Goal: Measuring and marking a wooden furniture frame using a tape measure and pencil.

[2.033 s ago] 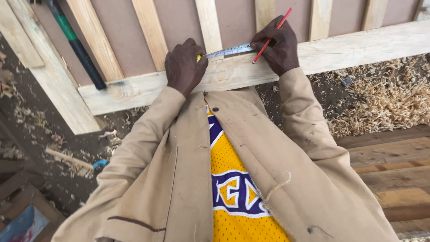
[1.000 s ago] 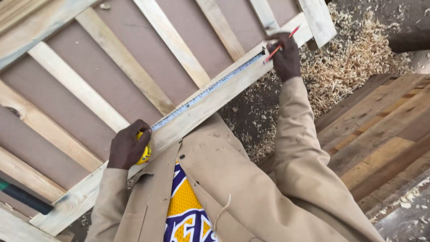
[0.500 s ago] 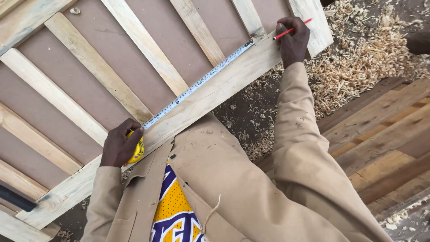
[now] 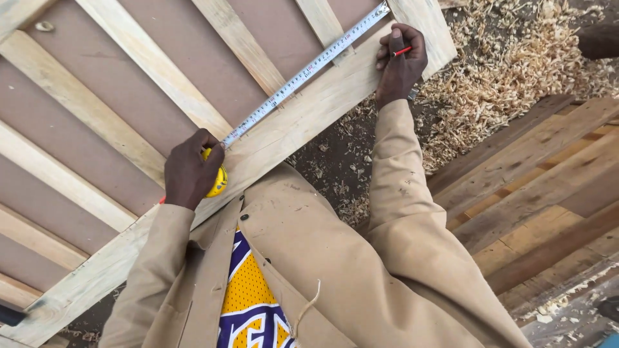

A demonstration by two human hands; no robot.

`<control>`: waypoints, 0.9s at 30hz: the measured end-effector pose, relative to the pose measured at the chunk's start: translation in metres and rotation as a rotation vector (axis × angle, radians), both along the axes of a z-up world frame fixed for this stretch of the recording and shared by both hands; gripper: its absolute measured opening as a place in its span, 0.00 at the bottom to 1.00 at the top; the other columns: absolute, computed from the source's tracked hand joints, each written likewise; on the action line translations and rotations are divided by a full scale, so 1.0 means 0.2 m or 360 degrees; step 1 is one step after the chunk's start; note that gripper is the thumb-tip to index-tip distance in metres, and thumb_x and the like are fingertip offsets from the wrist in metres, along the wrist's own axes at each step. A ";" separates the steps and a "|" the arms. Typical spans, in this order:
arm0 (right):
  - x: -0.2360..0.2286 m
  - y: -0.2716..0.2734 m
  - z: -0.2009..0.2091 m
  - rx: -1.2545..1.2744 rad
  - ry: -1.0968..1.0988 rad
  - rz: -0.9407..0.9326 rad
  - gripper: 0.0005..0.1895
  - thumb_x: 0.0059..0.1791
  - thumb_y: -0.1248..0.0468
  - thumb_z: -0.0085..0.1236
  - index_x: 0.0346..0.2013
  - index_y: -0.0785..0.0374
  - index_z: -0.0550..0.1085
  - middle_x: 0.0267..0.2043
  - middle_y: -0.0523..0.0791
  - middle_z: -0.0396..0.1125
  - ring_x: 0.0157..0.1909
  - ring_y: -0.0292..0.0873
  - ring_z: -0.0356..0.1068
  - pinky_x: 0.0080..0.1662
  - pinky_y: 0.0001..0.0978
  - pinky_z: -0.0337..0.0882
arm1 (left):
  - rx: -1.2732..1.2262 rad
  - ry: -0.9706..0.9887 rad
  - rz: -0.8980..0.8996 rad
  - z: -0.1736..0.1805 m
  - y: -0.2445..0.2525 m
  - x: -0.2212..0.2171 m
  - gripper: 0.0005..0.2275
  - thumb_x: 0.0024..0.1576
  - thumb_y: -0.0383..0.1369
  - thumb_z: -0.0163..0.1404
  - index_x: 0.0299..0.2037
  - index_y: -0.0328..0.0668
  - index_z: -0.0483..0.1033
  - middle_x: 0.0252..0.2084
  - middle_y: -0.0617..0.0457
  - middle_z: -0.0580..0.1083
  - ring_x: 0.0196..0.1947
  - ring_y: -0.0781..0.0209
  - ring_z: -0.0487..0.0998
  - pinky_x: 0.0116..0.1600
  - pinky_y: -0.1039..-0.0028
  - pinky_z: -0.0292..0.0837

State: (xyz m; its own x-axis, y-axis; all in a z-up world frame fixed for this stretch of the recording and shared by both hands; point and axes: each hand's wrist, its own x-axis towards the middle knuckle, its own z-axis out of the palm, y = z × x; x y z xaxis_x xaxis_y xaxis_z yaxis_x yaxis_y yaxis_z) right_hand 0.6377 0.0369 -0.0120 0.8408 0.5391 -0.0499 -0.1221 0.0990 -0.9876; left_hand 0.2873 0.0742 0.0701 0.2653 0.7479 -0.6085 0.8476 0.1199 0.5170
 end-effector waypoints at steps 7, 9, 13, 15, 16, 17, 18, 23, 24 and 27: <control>0.02 0.00 -0.01 0.0096 -0.0052 0.0068 0.09 0.44 0.63 0.54 0.33 0.67 0.69 0.23 0.49 0.64 0.18 0.38 0.59 0.16 0.23 0.56 | 0.0474 0.0028 -0.0156 -0.09 -0.05 0.05 0.08 0.53 0.36 0.43 0.25 0.45 0.64 0.23 0.58 0.67 0.23 0.62 0.66 0.27 0.69 0.56; 0.02 0.01 0.00 0.0086 -0.0043 0.0091 0.09 0.45 0.63 0.53 0.33 0.67 0.69 0.23 0.49 0.64 0.18 0.38 0.59 0.17 0.24 0.56 | 0.0552 0.0059 -0.0218 -0.11 -0.06 0.06 0.07 0.53 0.35 0.43 0.25 0.45 0.62 0.23 0.59 0.65 0.22 0.62 0.64 0.26 0.69 0.54; 0.00 0.04 0.03 -0.0057 -0.0205 0.0133 0.07 0.44 0.66 0.55 0.32 0.66 0.69 0.22 0.48 0.63 0.15 0.37 0.58 0.15 0.23 0.57 | 0.0672 0.0056 -0.0301 -0.12 -0.10 0.07 0.08 0.56 0.33 0.44 0.26 0.43 0.61 0.22 0.56 0.62 0.20 0.60 0.61 0.24 0.69 0.50; 0.02 0.07 0.03 -0.0138 -0.0295 0.0182 0.05 0.44 0.68 0.56 0.32 0.65 0.70 0.21 0.45 0.62 0.12 0.37 0.56 0.14 0.24 0.57 | 0.0723 0.0067 -0.0322 -0.15 -0.10 0.08 0.08 0.56 0.32 0.44 0.26 0.42 0.60 0.23 0.55 0.61 0.20 0.60 0.61 0.24 0.68 0.48; 0.02 0.08 0.02 -0.0209 -0.0448 0.0227 0.07 0.41 0.72 0.60 0.30 0.64 0.70 0.21 0.44 0.60 0.18 0.34 0.57 0.19 0.22 0.62 | 0.0772 0.0068 -0.0338 -0.15 -0.11 0.08 0.08 0.56 0.31 0.45 0.26 0.42 0.62 0.23 0.55 0.62 0.20 0.60 0.61 0.23 0.69 0.49; 0.03 0.10 0.01 -0.0279 -0.0602 0.0272 0.11 0.38 0.76 0.63 0.28 0.63 0.70 0.22 0.43 0.59 0.23 0.32 0.58 0.24 0.21 0.67 | 0.0821 0.0070 -0.0353 -0.16 -0.11 0.08 0.07 0.56 0.30 0.45 0.26 0.41 0.63 0.23 0.54 0.63 0.20 0.61 0.61 0.22 0.70 0.49; 0.02 0.10 0.02 -0.0293 -0.0588 0.0285 0.11 0.38 0.76 0.63 0.28 0.63 0.70 0.22 0.43 0.59 0.23 0.32 0.58 0.24 0.21 0.67 | 0.0802 0.0082 -0.0349 -0.16 -0.12 0.08 0.07 0.56 0.30 0.45 0.26 0.41 0.63 0.23 0.54 0.63 0.20 0.61 0.61 0.22 0.70 0.49; 0.01 0.11 0.06 -0.0398 -0.0533 0.0383 0.15 0.37 0.79 0.64 0.27 0.63 0.67 0.23 0.44 0.61 0.23 0.33 0.60 0.27 0.22 0.70 | 0.0861 0.0052 -0.0349 -0.19 -0.12 0.09 0.07 0.55 0.28 0.46 0.26 0.40 0.63 0.23 0.53 0.62 0.20 0.59 0.61 0.23 0.70 0.49; 0.02 0.11 0.06 -0.0401 -0.0532 0.0385 0.15 0.37 0.79 0.64 0.27 0.63 0.67 0.23 0.44 0.61 0.23 0.33 0.60 0.27 0.22 0.70 | 0.0857 0.0053 -0.0348 -0.20 -0.12 0.09 0.07 0.55 0.28 0.46 0.26 0.40 0.63 0.23 0.53 0.62 0.20 0.59 0.61 0.23 0.70 0.49; 0.02 0.11 0.06 -0.0404 -0.0601 0.0415 0.14 0.38 0.77 0.64 0.26 0.62 0.66 0.22 0.43 0.60 0.24 0.33 0.60 0.28 0.22 0.69 | 0.0889 0.0061 -0.0351 -0.20 -0.12 0.08 0.07 0.55 0.28 0.47 0.26 0.40 0.63 0.24 0.53 0.63 0.20 0.58 0.62 0.23 0.69 0.50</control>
State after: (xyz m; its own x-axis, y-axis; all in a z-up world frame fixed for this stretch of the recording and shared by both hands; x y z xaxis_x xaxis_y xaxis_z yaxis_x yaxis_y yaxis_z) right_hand 0.6413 0.0596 -0.0003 0.6647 0.7434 0.0744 0.2582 -0.1352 -0.9566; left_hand 0.3041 0.0507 0.0296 0.4361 0.8871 -0.1513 0.8408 -0.3417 0.4199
